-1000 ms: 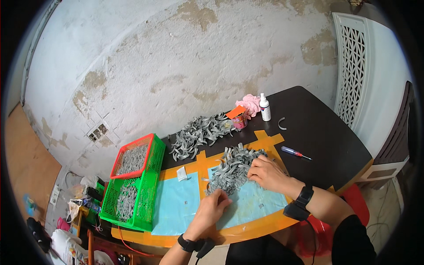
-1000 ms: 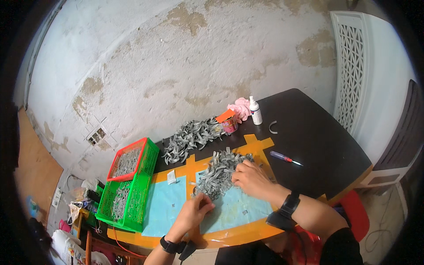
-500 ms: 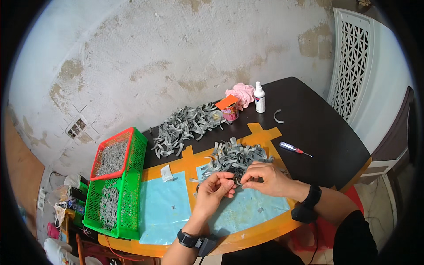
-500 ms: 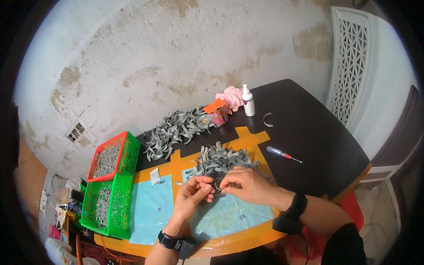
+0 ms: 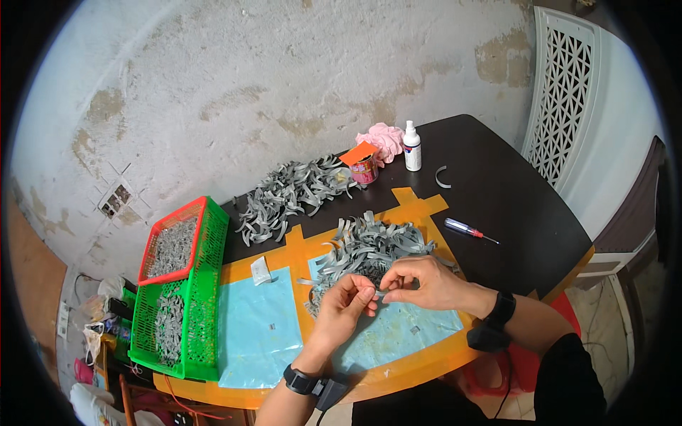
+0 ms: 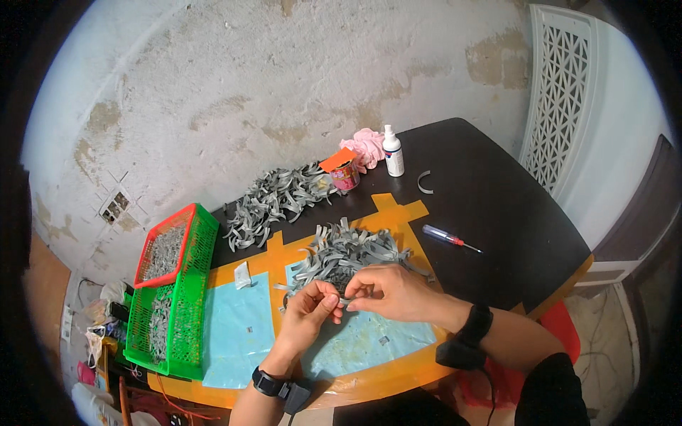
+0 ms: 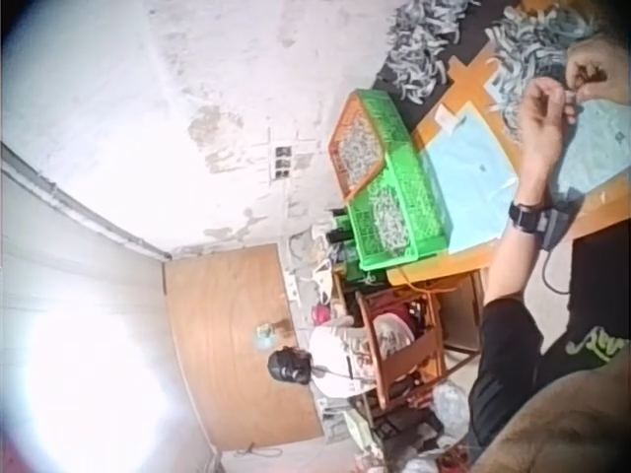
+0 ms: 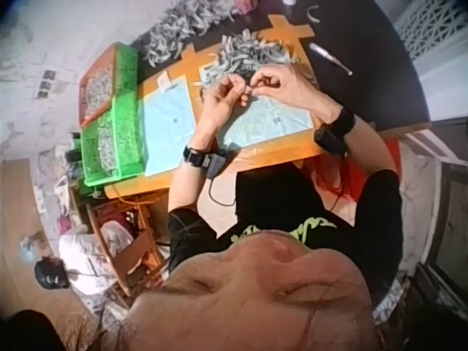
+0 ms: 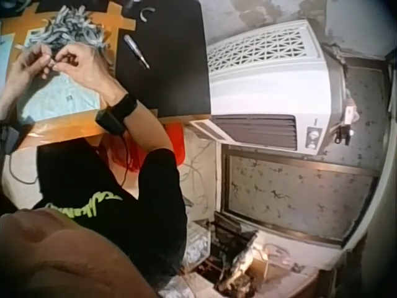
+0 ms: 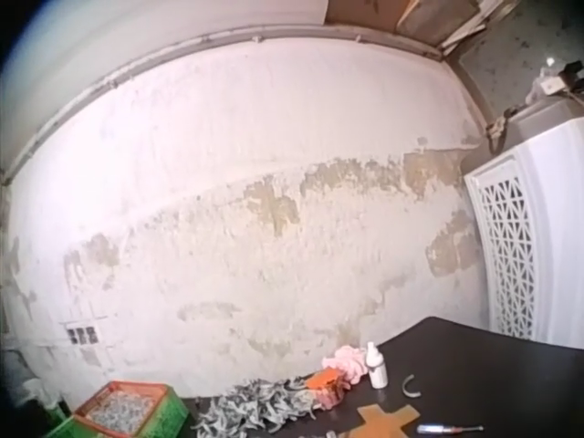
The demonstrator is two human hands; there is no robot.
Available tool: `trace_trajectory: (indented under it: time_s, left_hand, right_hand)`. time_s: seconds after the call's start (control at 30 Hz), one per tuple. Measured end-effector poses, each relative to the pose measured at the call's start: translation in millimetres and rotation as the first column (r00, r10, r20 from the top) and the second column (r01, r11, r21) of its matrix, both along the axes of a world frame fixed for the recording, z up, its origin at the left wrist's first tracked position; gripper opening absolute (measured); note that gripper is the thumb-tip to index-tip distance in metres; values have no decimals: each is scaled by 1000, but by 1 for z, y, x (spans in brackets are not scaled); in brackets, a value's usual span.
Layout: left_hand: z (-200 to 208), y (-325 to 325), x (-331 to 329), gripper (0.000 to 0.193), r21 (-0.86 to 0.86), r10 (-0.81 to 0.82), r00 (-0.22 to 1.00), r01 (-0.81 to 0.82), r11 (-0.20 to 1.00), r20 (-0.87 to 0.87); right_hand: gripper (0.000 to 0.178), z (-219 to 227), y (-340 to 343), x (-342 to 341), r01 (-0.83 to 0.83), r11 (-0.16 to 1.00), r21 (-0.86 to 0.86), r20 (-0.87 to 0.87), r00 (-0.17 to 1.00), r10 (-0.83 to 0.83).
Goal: Inspecting and organizing small grey shoe components at a workbench.
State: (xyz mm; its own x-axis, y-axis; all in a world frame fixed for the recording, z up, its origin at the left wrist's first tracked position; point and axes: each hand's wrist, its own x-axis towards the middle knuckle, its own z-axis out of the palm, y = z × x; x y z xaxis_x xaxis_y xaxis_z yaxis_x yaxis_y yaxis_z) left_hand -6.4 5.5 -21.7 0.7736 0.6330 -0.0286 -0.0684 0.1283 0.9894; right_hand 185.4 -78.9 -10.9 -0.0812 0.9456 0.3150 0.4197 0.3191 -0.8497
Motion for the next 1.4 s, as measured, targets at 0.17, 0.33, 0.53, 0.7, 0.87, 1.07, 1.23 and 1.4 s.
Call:
trace_trajectory:
  time_s: [0.17,0.33,0.53,0.7,0.87,1.07,1.23,1.4]
  left_hand:
    - [-3,-1,3,9,30,56,998,-57,998,18]
    - [1,-3,4,7,-26,32,999,-31,999,37]
    - [4,-3,3,11,-106,156,983,-146,984,97]
    - [7,-6,3,12,-96,199,978,-192,977,65]
    - [4,-5,3,10,-26,69,996,-67,997,58]
    - [3,-5,3,11,-55,104,991,-99,994,79]
    - [8,-10,3,17,-178,163,983,-147,973,80]
    - [12,-13,5,17,-269,186,978,-156,950,90]
  right_hand:
    - [12,7,-2,-6,20,998,-57,-103,994,-26]
    - [10,-5,2,-1,16,1000,6,-132,991,-15]
    - [10,-5,4,5,-84,988,-128,-415,909,23]
    - [12,-5,4,3,-168,968,-186,-485,873,59]
    - [9,-11,6,1,-205,961,-184,-455,884,102]
    - [10,-15,6,3,-146,984,-103,-404,910,93]
    - [9,-5,3,4,-162,973,-165,-472,879,67]
    - [9,-3,2,2,-177,971,-159,-471,878,83]
